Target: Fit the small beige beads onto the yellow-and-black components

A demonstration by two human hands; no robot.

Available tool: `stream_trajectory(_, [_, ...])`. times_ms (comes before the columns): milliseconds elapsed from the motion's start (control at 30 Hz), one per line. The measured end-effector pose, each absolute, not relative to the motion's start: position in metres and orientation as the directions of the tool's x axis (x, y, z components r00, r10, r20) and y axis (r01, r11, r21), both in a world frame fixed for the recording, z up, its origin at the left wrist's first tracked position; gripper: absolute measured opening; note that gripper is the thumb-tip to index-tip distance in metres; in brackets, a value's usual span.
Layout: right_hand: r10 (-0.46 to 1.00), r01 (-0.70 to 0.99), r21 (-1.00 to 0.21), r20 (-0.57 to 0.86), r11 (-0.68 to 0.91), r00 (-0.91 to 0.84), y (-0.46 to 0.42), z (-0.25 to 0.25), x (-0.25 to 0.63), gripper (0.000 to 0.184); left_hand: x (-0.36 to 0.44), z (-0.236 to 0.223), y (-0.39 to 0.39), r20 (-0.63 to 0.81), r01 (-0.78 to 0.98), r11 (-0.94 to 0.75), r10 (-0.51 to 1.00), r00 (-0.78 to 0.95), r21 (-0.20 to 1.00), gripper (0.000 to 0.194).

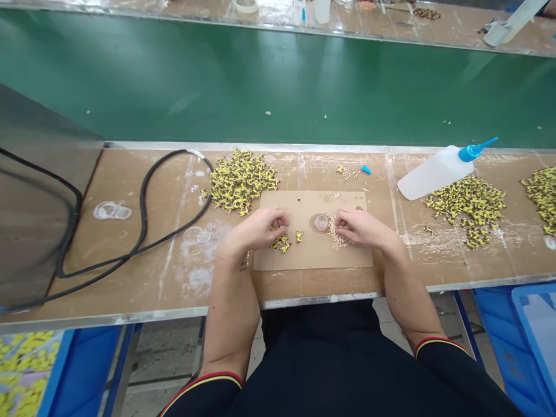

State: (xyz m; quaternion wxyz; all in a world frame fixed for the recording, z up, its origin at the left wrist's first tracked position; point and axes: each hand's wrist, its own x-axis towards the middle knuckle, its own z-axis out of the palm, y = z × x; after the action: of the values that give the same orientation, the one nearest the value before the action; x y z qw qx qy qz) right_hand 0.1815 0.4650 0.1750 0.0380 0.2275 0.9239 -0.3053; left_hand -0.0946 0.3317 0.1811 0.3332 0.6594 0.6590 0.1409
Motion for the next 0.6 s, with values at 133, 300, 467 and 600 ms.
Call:
stream_trajectory(133, [0.399,0.392,-0.623,-0.136,0.677,-0.907,0.468,0.176,0.184,0.006,-0.101,0.182,0.329,-0.276,0.771,0.098,0.956,0.104,0.629,0.015])
stream_trajectory(300, [0.506,0.457,-0.588,-0.092,0.667,-0.857,0.483,0.181,0.201,0.010,-0.100,0.187,0.324,-0.322,0.753,0.121,0.938,0.126,0.646,0.021])
stream_trajectory(467, [0.520,0.493,-0.582,-0.136,0.647,-0.843,0.490,0.179,0.208,0.011,-0.098,0.188,0.322,-0.360,0.728,0.157,0.924,0.130,0.667,0.017])
stream_trajectory(600, [0.508,0.470,-0.610,-0.125,0.638,-0.852,0.491,0.177,0.207,0.010,-0.096,0.188,0.322,-0.359,0.721,0.151,0.922,0.144,0.676,0.015])
